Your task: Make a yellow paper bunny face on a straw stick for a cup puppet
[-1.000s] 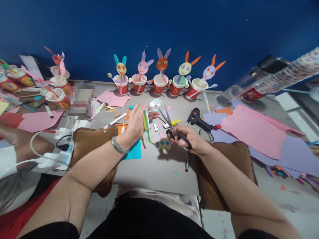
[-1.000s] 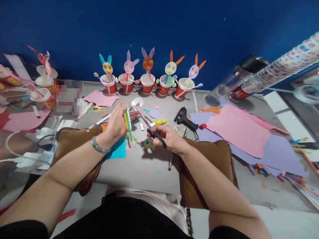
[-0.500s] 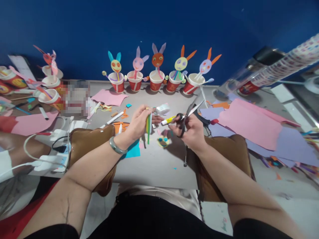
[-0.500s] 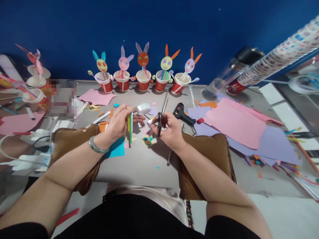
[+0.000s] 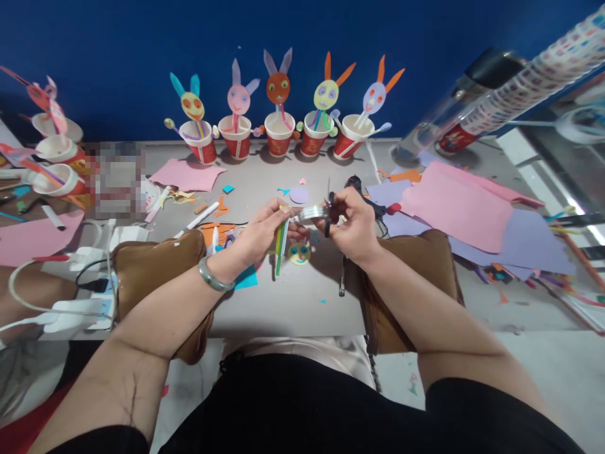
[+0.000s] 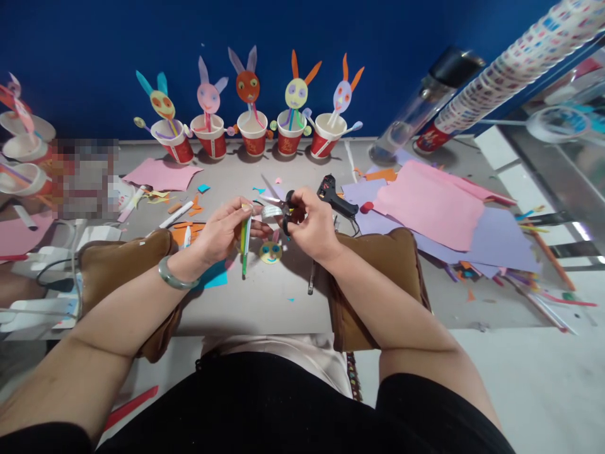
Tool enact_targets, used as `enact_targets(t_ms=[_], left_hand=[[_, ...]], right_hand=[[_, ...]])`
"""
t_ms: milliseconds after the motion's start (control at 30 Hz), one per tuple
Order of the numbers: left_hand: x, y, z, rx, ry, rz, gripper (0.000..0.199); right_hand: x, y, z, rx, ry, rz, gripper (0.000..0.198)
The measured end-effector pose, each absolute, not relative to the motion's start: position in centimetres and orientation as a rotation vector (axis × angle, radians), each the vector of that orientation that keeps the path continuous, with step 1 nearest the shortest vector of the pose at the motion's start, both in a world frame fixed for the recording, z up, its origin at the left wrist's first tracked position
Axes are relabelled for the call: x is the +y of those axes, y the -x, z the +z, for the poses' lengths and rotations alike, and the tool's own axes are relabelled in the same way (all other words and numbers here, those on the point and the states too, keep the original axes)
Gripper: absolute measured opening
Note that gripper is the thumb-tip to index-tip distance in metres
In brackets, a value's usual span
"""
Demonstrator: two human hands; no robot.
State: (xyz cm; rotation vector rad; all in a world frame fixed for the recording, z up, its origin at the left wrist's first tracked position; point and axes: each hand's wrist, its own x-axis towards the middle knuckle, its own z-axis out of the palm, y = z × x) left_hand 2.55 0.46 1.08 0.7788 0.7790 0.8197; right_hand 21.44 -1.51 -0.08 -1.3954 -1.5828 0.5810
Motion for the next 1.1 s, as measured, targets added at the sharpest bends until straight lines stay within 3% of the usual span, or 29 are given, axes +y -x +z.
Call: enact_targets(t_ms=[233, 500, 733, 1100], left_hand=[[0.5, -2.5, 0.9, 0.746, -0.718, 0.865, 0.02], [2.1, -1.8, 0.3, 0.717, -0.782, 1.077, 0.027], [2.3, -1.8, 0.1, 0.754, -0.793, 1.279, 0.023], [2.0, -1.9, 0.1, 0.723, -0.75, 1.314, 0.024]], right_hand=[[-1.5, -21.5, -0.3, -1.631, 1.432, 0.467, 0.02], [-1.0, -21.7, -0.1, -1.319, 1.282, 0.706, 0.047], [-2.0, -21.2, 1.5, -1.625, 1.183, 1.678, 0.056], [-2.0, -20.7, 1.0, -1.721, 1.199, 1.893, 0.059]])
